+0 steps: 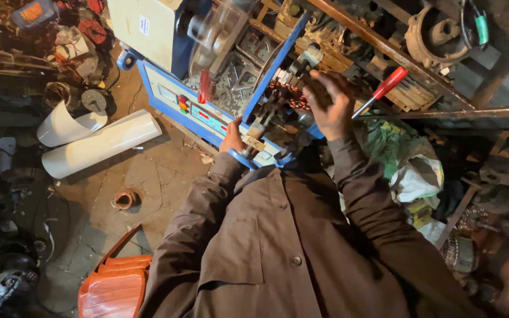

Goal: The person operates a blue benchtop machine in a cluttered workshop, repeatedly inserting small copper-colored cylindrical parts into the device and using a red-handled tool to adjust or secure them. The person cycles through multiple parts, placing them into the machine and manipulating the tool while the machine runs.

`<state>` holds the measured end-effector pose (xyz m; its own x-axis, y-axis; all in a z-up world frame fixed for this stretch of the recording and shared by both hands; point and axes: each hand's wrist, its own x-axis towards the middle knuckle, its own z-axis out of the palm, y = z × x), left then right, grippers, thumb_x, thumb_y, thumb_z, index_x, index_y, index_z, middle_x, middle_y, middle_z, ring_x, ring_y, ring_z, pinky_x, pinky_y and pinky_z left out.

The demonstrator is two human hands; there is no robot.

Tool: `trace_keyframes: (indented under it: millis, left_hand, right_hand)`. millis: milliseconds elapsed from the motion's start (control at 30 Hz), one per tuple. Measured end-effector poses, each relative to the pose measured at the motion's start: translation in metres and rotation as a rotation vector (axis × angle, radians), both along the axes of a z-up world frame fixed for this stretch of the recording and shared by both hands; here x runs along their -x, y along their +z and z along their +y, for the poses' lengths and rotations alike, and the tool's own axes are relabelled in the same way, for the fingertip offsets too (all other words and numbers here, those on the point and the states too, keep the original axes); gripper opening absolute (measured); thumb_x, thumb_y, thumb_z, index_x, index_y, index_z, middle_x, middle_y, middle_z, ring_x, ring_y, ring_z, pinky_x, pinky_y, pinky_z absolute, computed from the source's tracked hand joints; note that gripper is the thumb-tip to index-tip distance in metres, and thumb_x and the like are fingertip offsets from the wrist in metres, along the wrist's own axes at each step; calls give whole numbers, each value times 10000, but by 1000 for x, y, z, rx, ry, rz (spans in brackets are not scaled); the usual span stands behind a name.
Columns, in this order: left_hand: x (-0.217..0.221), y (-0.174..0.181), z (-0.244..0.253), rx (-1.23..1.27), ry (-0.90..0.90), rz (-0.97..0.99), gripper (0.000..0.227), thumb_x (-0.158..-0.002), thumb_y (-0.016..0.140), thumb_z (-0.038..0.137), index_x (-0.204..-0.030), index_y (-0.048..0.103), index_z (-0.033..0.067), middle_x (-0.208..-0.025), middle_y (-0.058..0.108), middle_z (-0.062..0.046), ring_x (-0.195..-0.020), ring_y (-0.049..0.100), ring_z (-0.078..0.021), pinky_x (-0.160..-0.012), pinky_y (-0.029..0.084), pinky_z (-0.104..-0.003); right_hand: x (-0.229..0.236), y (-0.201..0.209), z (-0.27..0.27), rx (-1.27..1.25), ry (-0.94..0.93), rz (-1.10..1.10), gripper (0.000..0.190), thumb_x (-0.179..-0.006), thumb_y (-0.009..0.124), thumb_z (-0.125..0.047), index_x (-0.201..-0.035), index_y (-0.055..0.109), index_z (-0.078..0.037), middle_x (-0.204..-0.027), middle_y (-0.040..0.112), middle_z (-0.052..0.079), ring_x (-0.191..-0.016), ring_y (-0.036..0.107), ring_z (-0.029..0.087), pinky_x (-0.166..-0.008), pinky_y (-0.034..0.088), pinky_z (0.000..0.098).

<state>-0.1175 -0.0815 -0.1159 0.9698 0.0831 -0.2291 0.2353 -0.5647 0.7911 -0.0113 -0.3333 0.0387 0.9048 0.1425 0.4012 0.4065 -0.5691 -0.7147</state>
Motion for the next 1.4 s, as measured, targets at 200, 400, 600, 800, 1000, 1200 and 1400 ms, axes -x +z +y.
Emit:
trace_keyframes:
  millis: [200, 400, 600, 800, 1000, 1200, 1400]
  left_hand:
    - [-1, 11, -1, -6, 14, -5, 919, -741, 863, 457, -1459, 422, 89, -1385, 572, -189, -1133, 645, -393, -896, 536, -466]
    - [0, 11, 1, 18, -20, -71, 883, -783, 836, 418, -1468, 403, 66, -1407, 543, -209, -1259, 587, -416, -956, 520, -467]
    - [0, -4, 4, 17, -59, -95, 796, -845, 759, 316, -1494, 384, 49, -1439, 520, -211, -1279, 582, -425, -967, 521, -470]
    - [-2, -4, 4, 6, -63, -116, 762, -872, 752, 298, -1485, 373, 52, -1422, 516, -208, -1262, 588, -432, -939, 533, -475]
    - [2, -9, 7, -3, -73, -44, 806, -811, 780, 309, -1450, 367, 42, -1393, 509, -215, -1209, 586, -446, -890, 524, -494]
    - [5, -33, 4, -26, -62, -93, 680, -909, 676, 248, -1499, 391, 64, -1455, 530, -197, -1269, 599, -429, -951, 537, -476]
    - [2, -34, 6, -22, -49, -44, 688, -924, 680, 294, -1513, 396, 80, -1450, 542, -193, -1287, 593, -401, -980, 527, -457]
  right_hand:
    - [1, 26, 14, -15, 38, 43, 291, -946, 820, -110, -1211, 722, -40, -1093, 740, 106, -1027, 715, 236, -927, 570, 361]
    - [1, 29, 21, 36, 56, -69, 343, -887, 840, -32, -1209, 722, -37, -1099, 703, 122, -1018, 695, 280, -903, 562, 371]
    - [-2, 23, 21, 17, 53, 5, 357, -880, 843, -61, -1216, 720, -55, -1099, 662, 117, -986, 692, 260, -838, 590, 349]
    - [-9, 23, 20, 119, 78, -82, 338, -867, 887, -71, -1158, 718, -41, -1058, 670, 111, -992, 670, 305, -846, 558, 387]
    - [-6, 31, 24, 117, 67, -69, 326, -875, 883, -74, -1151, 715, -35, -1057, 670, 118, -992, 678, 301, -844, 557, 388]
    - [17, 23, 11, -54, 59, 79, 420, -997, 790, -88, -1391, 648, -52, -1223, 687, 115, -1110, 685, 267, -954, 564, 359]
    - [-7, 3, -63, 255, -312, -128, 192, -1086, 702, -184, -1239, 699, -69, -1196, 675, 99, -1119, 665, 270, -943, 559, 395]
